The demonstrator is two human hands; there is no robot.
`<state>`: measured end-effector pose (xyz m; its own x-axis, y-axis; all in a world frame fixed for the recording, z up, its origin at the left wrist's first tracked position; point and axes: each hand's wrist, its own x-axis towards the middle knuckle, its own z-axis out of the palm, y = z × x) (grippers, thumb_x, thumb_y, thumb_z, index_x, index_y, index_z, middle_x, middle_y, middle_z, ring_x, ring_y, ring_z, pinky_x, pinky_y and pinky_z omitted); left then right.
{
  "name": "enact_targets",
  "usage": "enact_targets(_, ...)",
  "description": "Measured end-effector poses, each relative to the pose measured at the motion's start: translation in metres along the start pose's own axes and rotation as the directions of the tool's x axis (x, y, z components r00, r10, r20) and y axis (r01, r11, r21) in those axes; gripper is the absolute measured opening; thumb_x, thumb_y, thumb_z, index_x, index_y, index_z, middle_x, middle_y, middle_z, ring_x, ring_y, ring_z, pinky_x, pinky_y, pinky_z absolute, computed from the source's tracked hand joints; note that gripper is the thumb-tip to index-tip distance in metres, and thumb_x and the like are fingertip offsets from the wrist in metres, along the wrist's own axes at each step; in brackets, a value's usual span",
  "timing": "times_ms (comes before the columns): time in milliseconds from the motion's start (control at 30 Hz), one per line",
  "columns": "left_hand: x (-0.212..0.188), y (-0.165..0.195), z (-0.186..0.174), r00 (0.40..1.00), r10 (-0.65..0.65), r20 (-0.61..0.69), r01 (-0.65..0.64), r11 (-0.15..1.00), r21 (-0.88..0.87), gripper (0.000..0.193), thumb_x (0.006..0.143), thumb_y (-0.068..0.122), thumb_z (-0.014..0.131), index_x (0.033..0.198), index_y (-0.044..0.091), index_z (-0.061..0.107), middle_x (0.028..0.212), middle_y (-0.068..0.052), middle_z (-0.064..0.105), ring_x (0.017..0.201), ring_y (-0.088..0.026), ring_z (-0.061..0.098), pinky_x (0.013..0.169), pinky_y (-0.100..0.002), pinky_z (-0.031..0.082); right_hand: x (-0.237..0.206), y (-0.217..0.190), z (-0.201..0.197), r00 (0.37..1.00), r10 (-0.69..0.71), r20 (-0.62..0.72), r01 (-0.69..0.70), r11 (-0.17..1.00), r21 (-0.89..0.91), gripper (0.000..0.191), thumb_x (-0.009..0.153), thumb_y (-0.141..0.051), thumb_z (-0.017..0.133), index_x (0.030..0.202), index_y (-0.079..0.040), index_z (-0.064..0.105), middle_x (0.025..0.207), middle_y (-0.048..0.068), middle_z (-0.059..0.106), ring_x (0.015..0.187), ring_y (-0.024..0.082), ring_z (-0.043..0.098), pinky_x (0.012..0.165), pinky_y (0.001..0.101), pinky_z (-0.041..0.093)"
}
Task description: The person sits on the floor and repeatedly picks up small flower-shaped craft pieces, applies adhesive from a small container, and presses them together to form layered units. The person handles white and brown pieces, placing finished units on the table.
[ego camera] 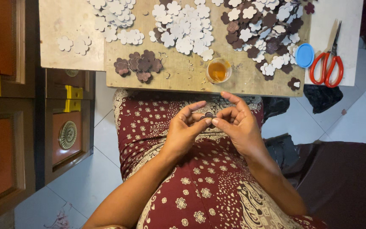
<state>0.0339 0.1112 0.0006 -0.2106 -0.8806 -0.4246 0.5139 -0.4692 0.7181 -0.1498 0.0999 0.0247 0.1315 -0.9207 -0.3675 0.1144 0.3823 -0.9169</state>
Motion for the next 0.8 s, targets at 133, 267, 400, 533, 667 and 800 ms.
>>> enact_targets(133, -0.0015, 0.0046, 0.0026, 1.0, 0.008, 0.021, -0.008, 1.0, 0.001, 0.074, 0.083, -0.004, 0.075, 0.148, -0.002, 0.041, 0.116, -0.007, 0.067, 0.097, -0.011, 0.07, 0.085, -0.023, 0.059, 0.0023, 0.0063, 0.0018, 0.998, -0.029, -0.048, 0.038, 0.983, 0.178, 0.065, 0.09, 0.008, 0.069, 0.15, 0.0, 0.045, 0.1, 0.005, 0.065, 0.093, 0.008, 0.061, 0.088, 0.0218, 0.049)
enact_targets(267, -0.0043, 0.0091, 0.003, 0.998, -0.021, 0.051, 0.023, 0.999, -0.035, 0.078, 0.084, -0.006, 0.075, 0.153, -0.003, 0.039, 0.11, -0.011, 0.065, 0.095, -0.014, 0.071, 0.083, -0.024, 0.059, 0.0018, 0.0084, 0.0026, 0.997, -0.01, -0.073, 0.03, 0.96, 0.278, 0.06, 0.093, 0.009, 0.065, 0.148, 0.0, 0.046, 0.101, 0.005, 0.064, 0.096, 0.01, 0.062, 0.09, 0.0234, 0.051)
enact_targets(400, -0.0038, 0.0103, 0.0029, 0.999, -0.033, 0.038, 0.036, 0.997, -0.072, 0.076, 0.083, -0.007, 0.074, 0.151, -0.004, 0.039, 0.108, -0.009, 0.066, 0.095, -0.014, 0.072, 0.084, -0.024, 0.059, 0.0004, 0.0083, 0.0031, 0.996, 0.009, -0.087, 0.016, 0.958, 0.285, 0.059, 0.092, 0.008, 0.065, 0.148, -0.001, 0.045, 0.1, 0.005, 0.064, 0.096, 0.01, 0.063, 0.089, 0.0246, 0.052)
enact_targets(533, -0.001, 0.007, 0.0021, 1.0, -0.026, 0.0, 0.026, 0.998, -0.054, 0.068, 0.088, -0.004, 0.073, 0.149, -0.006, 0.044, 0.102, -0.009, 0.07, 0.091, -0.011, 0.07, 0.079, -0.02, 0.057, -0.0009, 0.008, 0.0036, 0.997, -0.008, -0.081, 0.027, 0.971, 0.237, 0.06, 0.094, 0.008, 0.066, 0.149, 0.0, 0.046, 0.101, 0.006, 0.064, 0.094, 0.01, 0.062, 0.086, 0.024, 0.051)
enact_targets(667, -0.0001, 0.0039, -0.0011, 1.0, 0.005, -0.006, -0.005, 1.0, 0.024, 0.063, 0.089, -0.003, 0.073, 0.147, -0.005, 0.047, 0.098, -0.007, 0.069, 0.088, -0.01, 0.069, 0.078, -0.02, 0.056, -0.0019, 0.0071, 0.0018, 0.999, -0.035, -0.035, 0.042, 0.979, 0.197, 0.063, 0.092, 0.008, 0.066, 0.15, 0.0, 0.044, 0.103, 0.006, 0.065, 0.096, 0.01, 0.062, 0.088, 0.0234, 0.052)
enact_targets(800, -0.0032, 0.0037, -0.0003, 1.0, 0.023, 0.009, -0.024, 0.991, 0.134, 0.061, 0.091, -0.004, 0.074, 0.147, -0.005, 0.05, 0.099, -0.007, 0.069, 0.085, -0.009, 0.066, 0.071, -0.019, 0.053, -0.0009, 0.0081, 0.0006, 1.0, -0.023, -0.021, 0.026, 0.978, 0.207, 0.067, 0.089, 0.008, 0.067, 0.151, -0.002, 0.043, 0.105, 0.006, 0.065, 0.097, 0.009, 0.063, 0.088, 0.023, 0.053)
